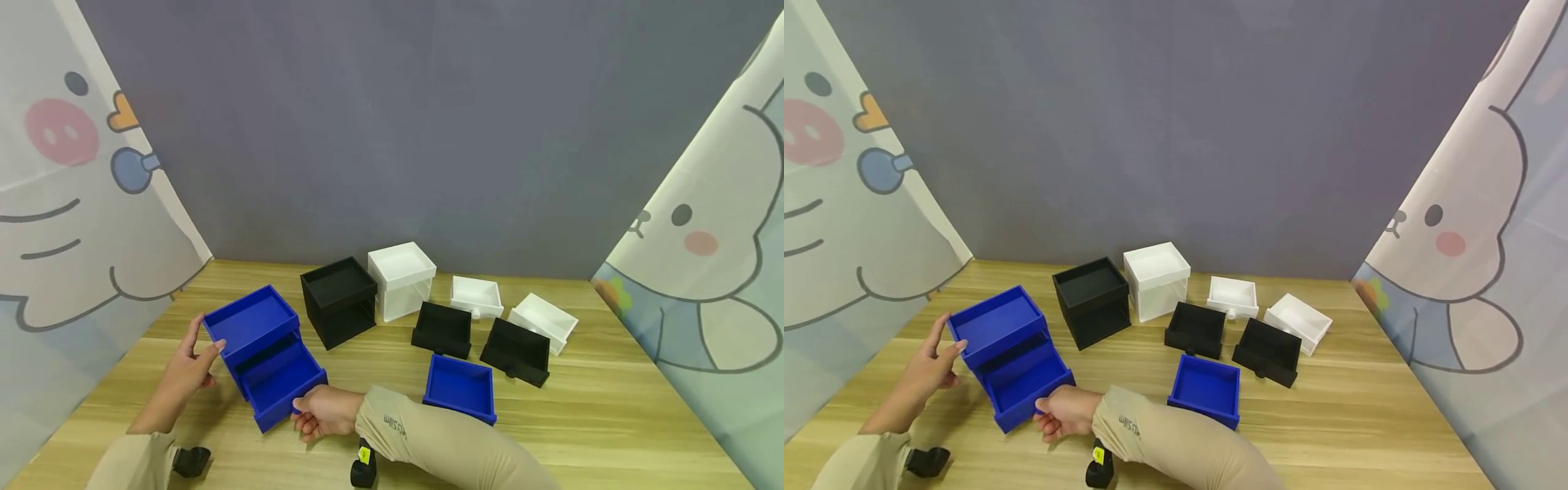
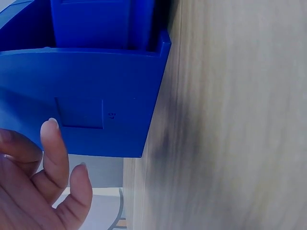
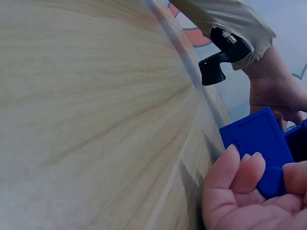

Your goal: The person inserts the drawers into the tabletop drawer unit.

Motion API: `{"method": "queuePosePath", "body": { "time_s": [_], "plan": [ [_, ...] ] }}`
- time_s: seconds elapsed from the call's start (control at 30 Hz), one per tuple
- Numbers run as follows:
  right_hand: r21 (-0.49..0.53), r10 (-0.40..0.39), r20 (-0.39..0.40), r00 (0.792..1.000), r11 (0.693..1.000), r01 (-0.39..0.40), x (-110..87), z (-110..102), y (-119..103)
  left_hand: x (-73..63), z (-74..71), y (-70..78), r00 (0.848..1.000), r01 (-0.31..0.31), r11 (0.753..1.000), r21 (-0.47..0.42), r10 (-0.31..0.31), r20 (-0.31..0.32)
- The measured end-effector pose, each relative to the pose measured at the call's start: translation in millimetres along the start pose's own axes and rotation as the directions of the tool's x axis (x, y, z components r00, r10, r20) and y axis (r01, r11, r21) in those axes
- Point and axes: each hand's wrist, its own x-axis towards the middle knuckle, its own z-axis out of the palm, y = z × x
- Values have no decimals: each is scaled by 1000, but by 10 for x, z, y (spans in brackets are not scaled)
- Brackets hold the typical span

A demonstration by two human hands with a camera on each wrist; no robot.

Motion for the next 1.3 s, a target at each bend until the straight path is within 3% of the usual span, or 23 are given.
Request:
{"method": "queuePosePath", "body": {
  "time_s": [0.37, 0.53, 0.9, 1.03, 1.3],
  "plan": [
    [9, -1, -12, 1000, 1000, 1, 7, 37, -21, -6, 8, -14, 1000, -5, 1000, -2, 5, -9],
    [86, -15, -71, 997, 996, 22, 21, 48, 30, -8, 23, -9, 1000, -9, 999, -50, 9, 2],
    [287, -116, -272, 955, 938, 195, 38, 75, 132, -5, -3, -3, 1000, 13, 1000, 7, -13, -5],
    [330, -141, -292, 946, 914, 238, 48, 96, 170, -15, -1, -13, 1000, -2, 1000, 3, 2, -13],
    [356, -159, -312, 937, 894, 270, 57, 117, 192, -13, 9, -11, 1000, 7, 1000, 17, -7, -7]
  ]
}}
